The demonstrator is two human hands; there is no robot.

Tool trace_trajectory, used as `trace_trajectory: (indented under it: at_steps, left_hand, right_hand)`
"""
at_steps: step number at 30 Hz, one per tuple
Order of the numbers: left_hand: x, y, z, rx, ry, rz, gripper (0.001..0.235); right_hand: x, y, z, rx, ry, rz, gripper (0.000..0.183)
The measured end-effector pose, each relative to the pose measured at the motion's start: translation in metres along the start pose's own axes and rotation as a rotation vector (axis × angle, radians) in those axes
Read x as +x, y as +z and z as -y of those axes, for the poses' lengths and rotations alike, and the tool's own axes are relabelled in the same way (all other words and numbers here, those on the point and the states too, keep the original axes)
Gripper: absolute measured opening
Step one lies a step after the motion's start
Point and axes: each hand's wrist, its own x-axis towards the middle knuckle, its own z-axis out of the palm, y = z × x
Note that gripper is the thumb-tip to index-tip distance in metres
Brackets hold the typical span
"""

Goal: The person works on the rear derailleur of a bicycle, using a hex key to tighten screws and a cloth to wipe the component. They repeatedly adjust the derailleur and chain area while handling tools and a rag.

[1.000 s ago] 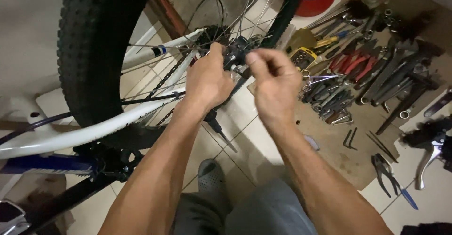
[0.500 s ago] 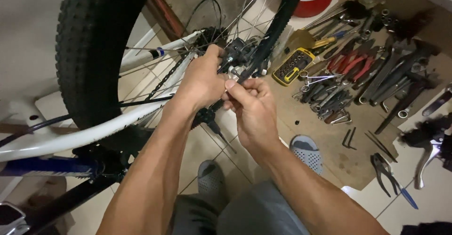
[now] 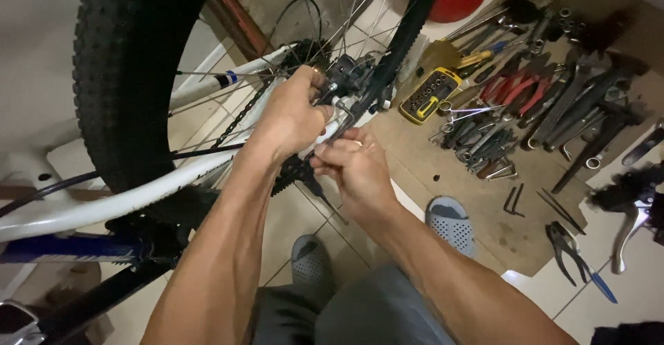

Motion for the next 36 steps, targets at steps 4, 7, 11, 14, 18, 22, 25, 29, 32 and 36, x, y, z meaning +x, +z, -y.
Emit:
trace_trajectory:
  at_steps: [4,7,11,14,18,22,25,29,32,36]
  left_hand:
    - [0.001,0.002,0.004,-0.036,-0.005,-0.018,0.045]
    - [0.005,0.008,0.011,-0.040,-0.011,-0.030,0.049]
    - [-0.002,0.006,0.001,-0.053,0.006,-0.078,0.045]
    - [-0.011,0.005,-0.008,-0.041,0.016,-0.121,0.047]
    - [-0.017,0.006,-0.008,-0.105,0.017,-0.170,0.041]
    - [-0.013,0.009,-0.002,-0.098,0.026,-0.197,0.036]
    - [-0.011,0.009,-0.001,-0.073,-0.034,-0.169,0.040]
    - [-0.011,0.006,-0.002,-0.062,-0.039,-0.164,0.042]
    - [-0.012,0.004,-0.003,-0.116,-0.026,-0.156,0.044]
    - [-0.013,0.004,-0.004,-0.161,0.030,-0.147,0.038]
  right_hand:
    - [0.021,-0.027,-0.021,-0.372,-0.137,0.002,0.040]
    - [0.038,-0.045,-0.018,-0.780,-0.337,-0.108,0.022]
    - [0.041,-0.049,-0.015,-0.933,-0.461,-0.147,0.014]
    - [0.034,-0.040,-0.019,-0.827,-0.440,-0.078,0.008]
    - [0.028,-0.028,-0.019,-0.468,-0.289,0.057,0.018]
    - [0.021,-0.019,-0.014,-0.266,-0.195,0.095,0.030]
    - [0.018,-0.017,-0.014,-0.239,-0.145,0.074,0.030]
    - [0.023,-0.021,-0.014,-0.306,-0.189,0.064,0.028]
    - [0.029,-0.028,-0.009,-0.494,-0.304,0.038,0.017]
    - [0.027,-0.031,0.002,-0.730,-0.501,-0.011,0.011]
